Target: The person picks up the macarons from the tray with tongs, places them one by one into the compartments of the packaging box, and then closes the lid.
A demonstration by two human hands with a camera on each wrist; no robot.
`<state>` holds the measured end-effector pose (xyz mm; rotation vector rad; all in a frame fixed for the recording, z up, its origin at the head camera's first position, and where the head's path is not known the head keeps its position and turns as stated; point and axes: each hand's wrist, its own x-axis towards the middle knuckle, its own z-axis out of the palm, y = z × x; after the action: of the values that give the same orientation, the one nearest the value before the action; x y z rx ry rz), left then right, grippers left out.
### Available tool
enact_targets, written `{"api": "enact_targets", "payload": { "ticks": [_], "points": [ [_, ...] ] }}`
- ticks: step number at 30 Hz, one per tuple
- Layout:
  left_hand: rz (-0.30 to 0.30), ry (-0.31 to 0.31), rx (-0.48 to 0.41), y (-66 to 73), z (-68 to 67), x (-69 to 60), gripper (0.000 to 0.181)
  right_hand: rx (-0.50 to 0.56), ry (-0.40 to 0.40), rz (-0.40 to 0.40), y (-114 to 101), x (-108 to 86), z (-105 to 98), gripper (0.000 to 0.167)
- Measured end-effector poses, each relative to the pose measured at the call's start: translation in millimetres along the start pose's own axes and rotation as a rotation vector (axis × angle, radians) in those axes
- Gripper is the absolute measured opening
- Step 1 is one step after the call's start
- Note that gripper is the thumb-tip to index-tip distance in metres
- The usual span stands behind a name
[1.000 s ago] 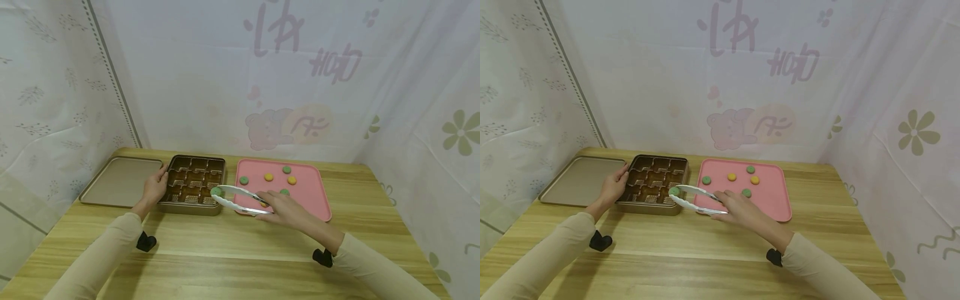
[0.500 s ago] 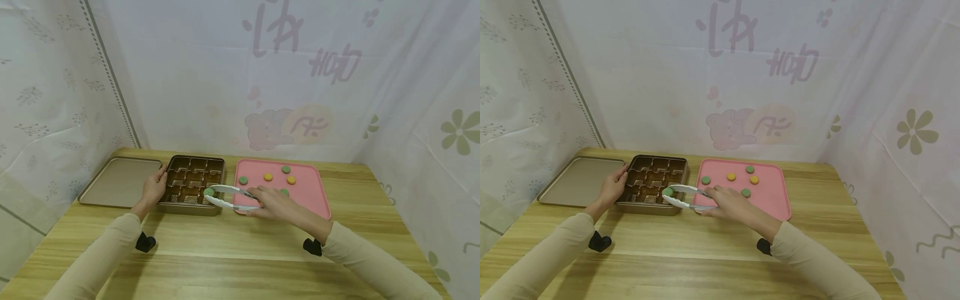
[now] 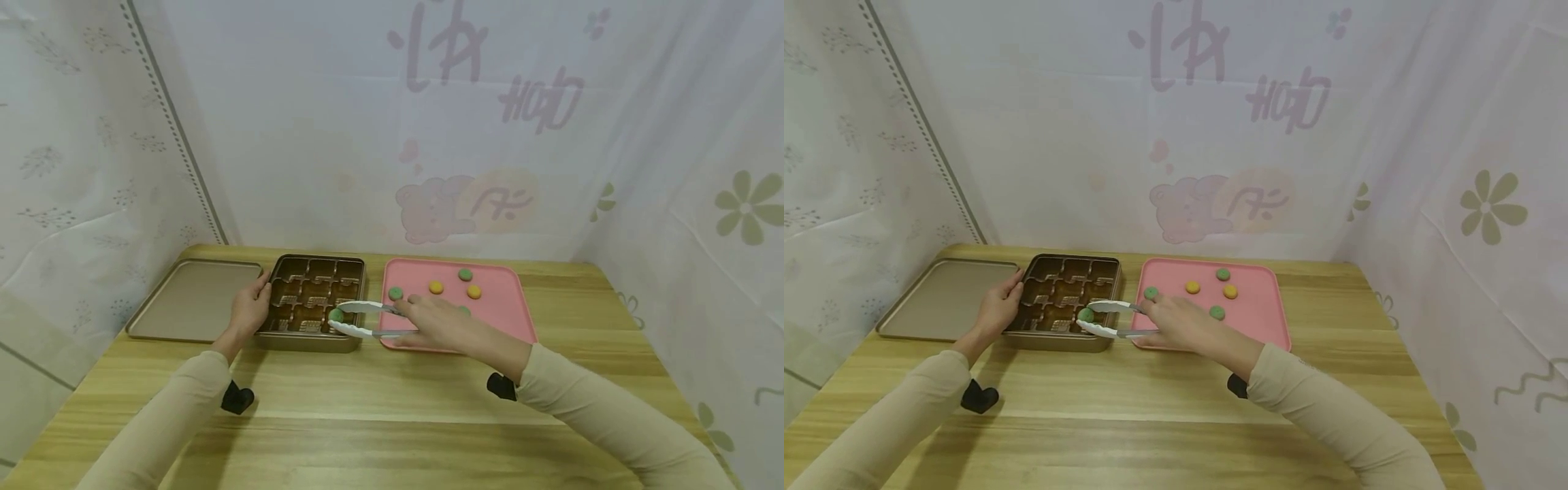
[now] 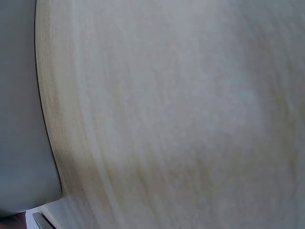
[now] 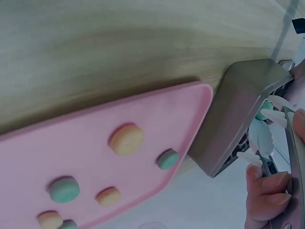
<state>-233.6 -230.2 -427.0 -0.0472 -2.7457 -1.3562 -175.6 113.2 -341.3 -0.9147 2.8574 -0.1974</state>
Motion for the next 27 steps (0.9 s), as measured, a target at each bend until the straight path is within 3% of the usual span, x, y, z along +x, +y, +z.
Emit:
{"api": "enact_targets", "payload": {
  "ticks": [9,15,22,27],
  "points": [
    [-0.006,-0.002,0.001,0.3,0.0,-0.1,0.047,0.047,0.034,-0.034,6,-2.2,13,0.062],
    [-0.017,0.003,-0.007,2.7,1.3,-2.1,0.047,0.075,0.12,-0.077,16,-9.7,26,0.053],
    [-0.008,-0.016,-0.029,1.9,1.3,-2.0,0.048,0.204,0.231,-0.004,44,-45.0,40,0.048],
    [-0.008,-0.031,-0.053,-3.7,0.1,0.0,0.049,0.218,0.348,0.02,77,-74.1,52,0.051]
  ]
}}
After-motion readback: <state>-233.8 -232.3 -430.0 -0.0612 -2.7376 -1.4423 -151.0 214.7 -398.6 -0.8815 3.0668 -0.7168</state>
